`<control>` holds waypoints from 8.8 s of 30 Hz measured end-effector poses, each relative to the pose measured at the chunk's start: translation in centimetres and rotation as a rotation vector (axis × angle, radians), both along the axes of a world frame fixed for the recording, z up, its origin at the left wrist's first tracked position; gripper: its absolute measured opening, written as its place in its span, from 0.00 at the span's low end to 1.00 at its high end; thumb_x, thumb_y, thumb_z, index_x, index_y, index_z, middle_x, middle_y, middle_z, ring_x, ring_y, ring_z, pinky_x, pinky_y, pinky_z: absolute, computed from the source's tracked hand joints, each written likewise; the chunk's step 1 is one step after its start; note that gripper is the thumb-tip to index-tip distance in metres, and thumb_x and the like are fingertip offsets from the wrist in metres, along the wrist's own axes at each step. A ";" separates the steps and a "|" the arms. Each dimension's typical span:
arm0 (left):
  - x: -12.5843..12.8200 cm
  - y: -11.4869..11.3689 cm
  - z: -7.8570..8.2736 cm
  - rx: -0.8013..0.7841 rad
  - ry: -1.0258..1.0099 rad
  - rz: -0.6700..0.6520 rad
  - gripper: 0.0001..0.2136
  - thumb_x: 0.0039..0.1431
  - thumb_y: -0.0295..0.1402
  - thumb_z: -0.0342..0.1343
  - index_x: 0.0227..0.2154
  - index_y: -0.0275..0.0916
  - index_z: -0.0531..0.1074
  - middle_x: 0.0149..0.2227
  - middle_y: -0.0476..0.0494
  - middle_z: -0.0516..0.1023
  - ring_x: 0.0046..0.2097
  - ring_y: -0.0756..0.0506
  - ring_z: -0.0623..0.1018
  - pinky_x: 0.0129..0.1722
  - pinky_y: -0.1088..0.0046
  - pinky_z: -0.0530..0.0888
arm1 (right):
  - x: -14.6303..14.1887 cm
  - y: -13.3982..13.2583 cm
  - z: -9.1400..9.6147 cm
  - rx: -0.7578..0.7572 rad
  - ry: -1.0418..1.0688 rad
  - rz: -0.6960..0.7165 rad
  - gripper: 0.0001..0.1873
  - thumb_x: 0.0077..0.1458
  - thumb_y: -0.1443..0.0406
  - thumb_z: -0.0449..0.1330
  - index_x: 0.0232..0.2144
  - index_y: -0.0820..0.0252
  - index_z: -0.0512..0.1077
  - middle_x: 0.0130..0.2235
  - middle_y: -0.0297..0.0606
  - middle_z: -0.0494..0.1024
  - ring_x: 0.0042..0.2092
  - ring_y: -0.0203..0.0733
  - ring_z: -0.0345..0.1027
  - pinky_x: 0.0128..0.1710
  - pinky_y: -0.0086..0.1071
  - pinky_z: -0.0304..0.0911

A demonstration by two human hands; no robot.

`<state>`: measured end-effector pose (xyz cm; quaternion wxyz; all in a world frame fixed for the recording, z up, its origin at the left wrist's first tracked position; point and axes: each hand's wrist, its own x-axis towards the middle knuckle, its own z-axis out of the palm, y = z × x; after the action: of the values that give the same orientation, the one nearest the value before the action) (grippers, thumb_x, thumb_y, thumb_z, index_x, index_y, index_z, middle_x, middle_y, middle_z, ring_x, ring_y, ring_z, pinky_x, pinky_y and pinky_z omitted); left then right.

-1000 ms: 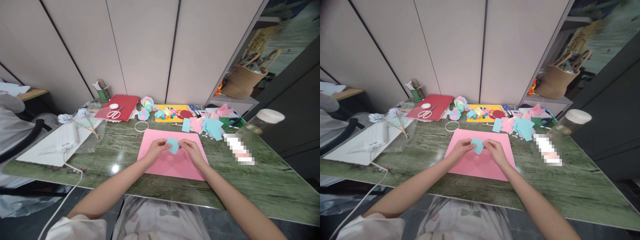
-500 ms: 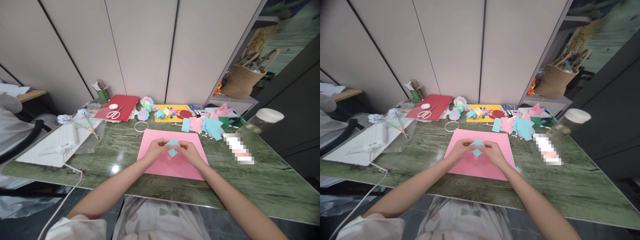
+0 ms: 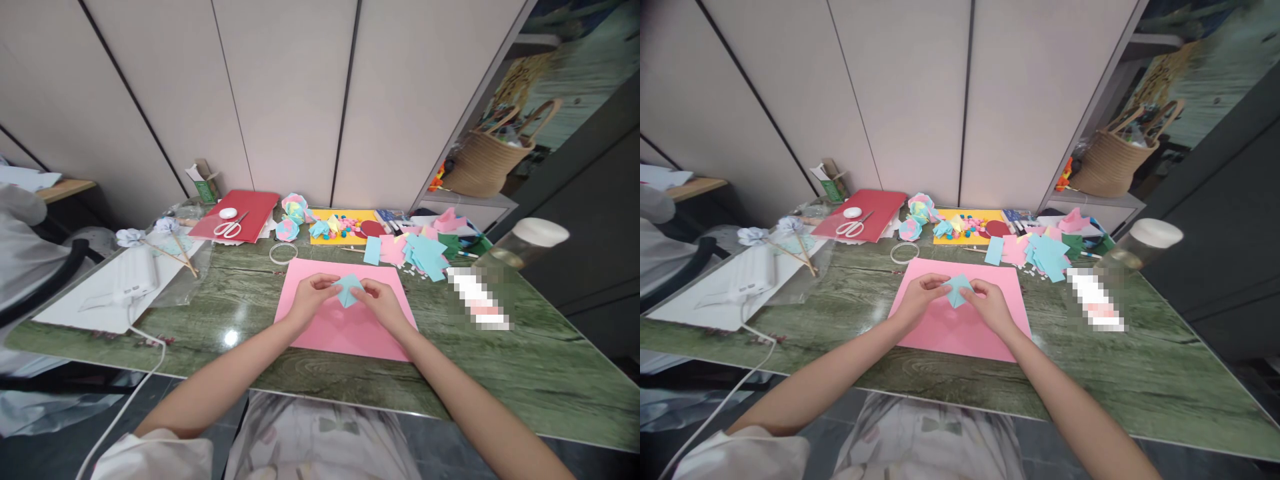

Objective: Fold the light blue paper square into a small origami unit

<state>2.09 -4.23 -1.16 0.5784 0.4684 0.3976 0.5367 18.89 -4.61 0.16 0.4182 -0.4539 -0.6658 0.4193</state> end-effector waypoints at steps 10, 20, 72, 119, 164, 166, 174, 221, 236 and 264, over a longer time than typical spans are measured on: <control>-0.1 -0.3 0.5 0.000 0.063 -0.030 0.11 0.38 0.32 0.63 0.27 0.34 0.73 0.26 0.45 0.75 0.28 0.49 0.73 0.31 0.73 0.69 | 0.1 0.0 -0.2 -0.023 0.027 0.047 0.09 0.44 0.60 0.58 0.25 0.61 0.71 0.27 0.34 0.72 0.31 0.39 0.64 0.32 0.31 0.58; -0.1 -0.6 1.1 0.002 0.027 -0.106 0.09 0.40 0.32 0.61 0.28 0.35 0.74 0.28 0.45 0.76 0.31 0.48 0.74 0.34 0.72 0.69 | 0.1 -0.1 -0.4 -0.118 0.090 0.054 0.11 0.43 0.59 0.59 0.26 0.63 0.71 0.26 0.34 0.72 0.29 0.37 0.64 0.30 0.31 0.59; 1.2 2.6 0.6 -0.419 -0.011 -0.125 0.07 0.44 0.29 0.59 0.29 0.36 0.70 0.28 0.46 0.74 0.30 0.50 0.72 0.29 0.76 0.67 | 0.2 3.4 0.0 -0.482 0.206 0.141 0.09 0.50 0.61 0.56 0.34 0.58 0.66 0.33 0.35 0.68 0.36 0.38 0.62 0.35 0.29 0.59; 1.4 1.6 -0.1 -0.456 0.004 -0.092 0.08 0.43 0.30 0.60 0.30 0.39 0.73 0.33 0.45 0.77 0.35 0.47 0.74 0.33 0.75 0.69 | 0.1 1.6 -0.8 -0.468 0.075 0.034 0.17 0.50 0.61 0.55 0.44 0.52 0.61 0.35 0.34 0.68 0.37 0.38 0.62 0.36 0.29 0.58; 0.0 2.9 0.2 -0.636 -0.282 -0.146 0.12 0.48 0.29 0.56 0.38 0.39 0.73 0.40 0.41 0.75 0.39 0.44 0.73 0.38 0.65 0.70 | 1.0 2.4 -0.3 -0.222 -0.118 0.079 0.14 0.46 0.63 0.60 0.39 0.50 0.69 0.40 0.35 0.68 0.44 0.39 0.62 0.44 0.32 0.58; 0.0 2.8 0.2 -0.636 -0.283 -0.146 0.11 0.49 0.29 0.55 0.38 0.38 0.73 0.39 0.41 0.75 0.38 0.44 0.73 0.38 0.65 0.70 | 1.0 2.4 -0.3 -0.221 -0.095 0.062 0.11 0.47 0.64 0.60 0.36 0.52 0.69 0.39 0.35 0.68 0.43 0.38 0.62 0.43 0.32 0.59; 0.2 2.2 0.2 -0.522 -0.106 -0.197 0.11 0.49 0.29 0.55 0.38 0.38 0.73 0.38 0.42 0.76 0.40 0.44 0.73 0.41 0.67 0.69 | 0.9 2.3 -0.6 -0.240 -0.081 -0.047 0.05 0.51 0.66 0.55 0.24 0.59 0.66 0.28 0.32 0.68 0.32 0.34 0.62 0.33 0.28 0.58; 0.7 2.1 0.7 -0.519 0.103 -0.130 0.10 0.41 0.31 0.61 0.28 0.34 0.70 0.22 0.48 0.73 0.25 0.52 0.71 0.25 0.78 0.67 | -0.1 1.6 -0.8 -0.531 0.121 -0.110 0.14 0.46 0.64 0.59 0.37 0.56 0.62 0.31 0.33 0.70 0.35 0.37 0.65 0.29 0.28 0.59; 0.7 2.2 0.4 -0.541 0.070 -0.107 0.11 0.40 0.30 0.62 0.29 0.34 0.71 0.23 0.48 0.75 0.26 0.52 0.73 0.26 0.79 0.69 | 0.1 1.9 -0.9 -0.626 0.221 -0.030 0.18 0.42 0.65 0.62 0.37 0.55 0.62 0.34 0.32 0.70 0.32 0.34 0.64 0.28 0.27 0.60; 0.6 2.0 0.3 -0.560 0.068 -0.103 0.10 0.40 0.29 0.62 0.28 0.33 0.71 0.24 0.47 0.77 0.26 0.52 0.74 0.26 0.80 0.71 | -0.1 1.8 -1.0 -0.675 0.329 -0.089 0.18 0.44 0.63 0.62 0.37 0.55 0.60 0.24 0.27 0.66 0.27 0.31 0.59 0.26 0.24 0.57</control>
<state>2.73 -2.20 -0.86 0.6979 0.3278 0.5253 0.3599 18.80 -2.84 -0.86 0.3642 -0.5212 -0.3935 0.6639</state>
